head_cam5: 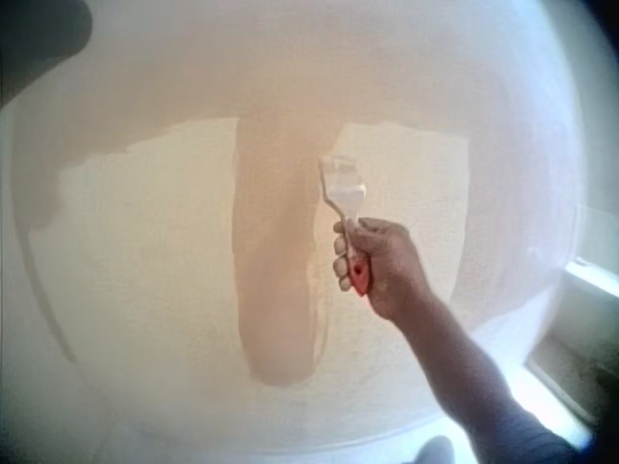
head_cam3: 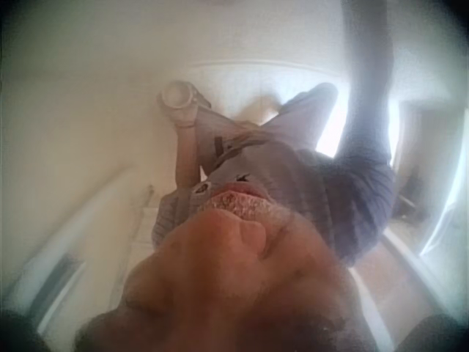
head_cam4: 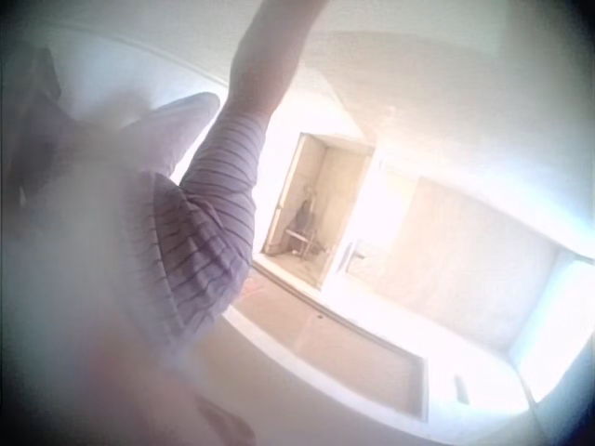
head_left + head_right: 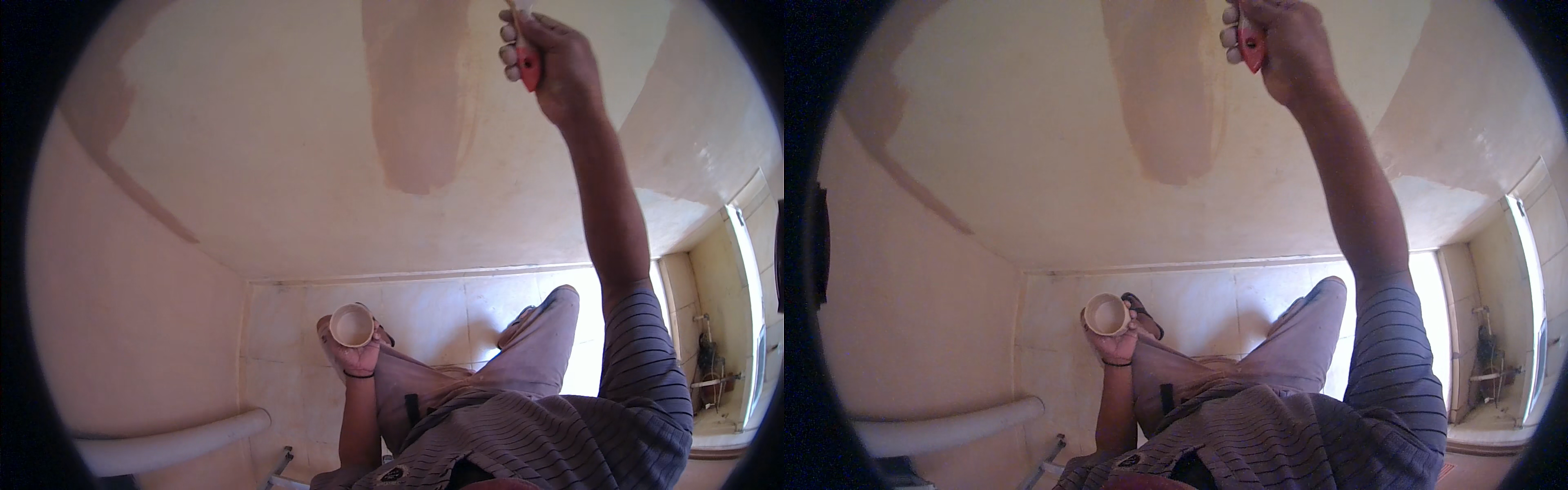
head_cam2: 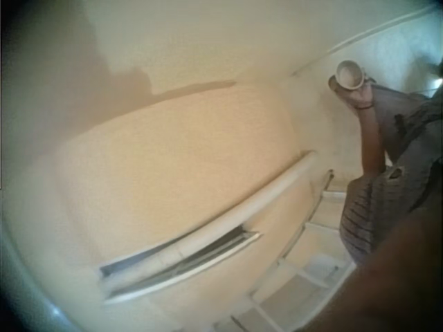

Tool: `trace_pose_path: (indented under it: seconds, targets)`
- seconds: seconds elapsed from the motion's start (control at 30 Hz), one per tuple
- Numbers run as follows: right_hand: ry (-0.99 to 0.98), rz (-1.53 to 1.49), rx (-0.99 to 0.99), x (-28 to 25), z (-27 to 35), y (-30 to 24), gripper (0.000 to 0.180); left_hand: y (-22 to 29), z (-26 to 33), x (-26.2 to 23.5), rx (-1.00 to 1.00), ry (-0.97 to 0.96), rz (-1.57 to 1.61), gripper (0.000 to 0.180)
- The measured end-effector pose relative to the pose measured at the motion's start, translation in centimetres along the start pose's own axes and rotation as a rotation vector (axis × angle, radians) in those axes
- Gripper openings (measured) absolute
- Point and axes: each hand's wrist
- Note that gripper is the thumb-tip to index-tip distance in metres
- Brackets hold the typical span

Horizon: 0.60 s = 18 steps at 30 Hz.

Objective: The person paints a ceiling using a paintbrush and a small container of paint. They repeatedly dip the brush into the container and apply paint to the ceiling surface in broad strokes.

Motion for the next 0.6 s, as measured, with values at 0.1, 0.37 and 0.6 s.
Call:
trace_pose_path:
  seconds: [0.1, 0.37, 0.6]
  targets:
    - [0.204, 0.068, 0.093, -0.9, -0.4, 5.7, 0.033, -0.3, -0.4, 0.2, -0.041, -0.009, 0.002, 0.075]
    - [0.253, -0.03, 0.263, -2.0, 7.0, 18.2, 0.031, -0.2, 0.0, -0.8, -0.004, -0.024, 0.023, 0.077]
    - [0.325, 0.021, 0.464, -2.7, 13.6, 22.2, 0.034, -0.3, -0.2, -0.8, -0.017, -0.08, 0.027, 0.077]
Point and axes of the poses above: each hand's wrist, its own z-axis away from the middle knuckle, its own x-axis out of the palm, y = z × x, and after that the axes turned 4 degrees about y, right-handed
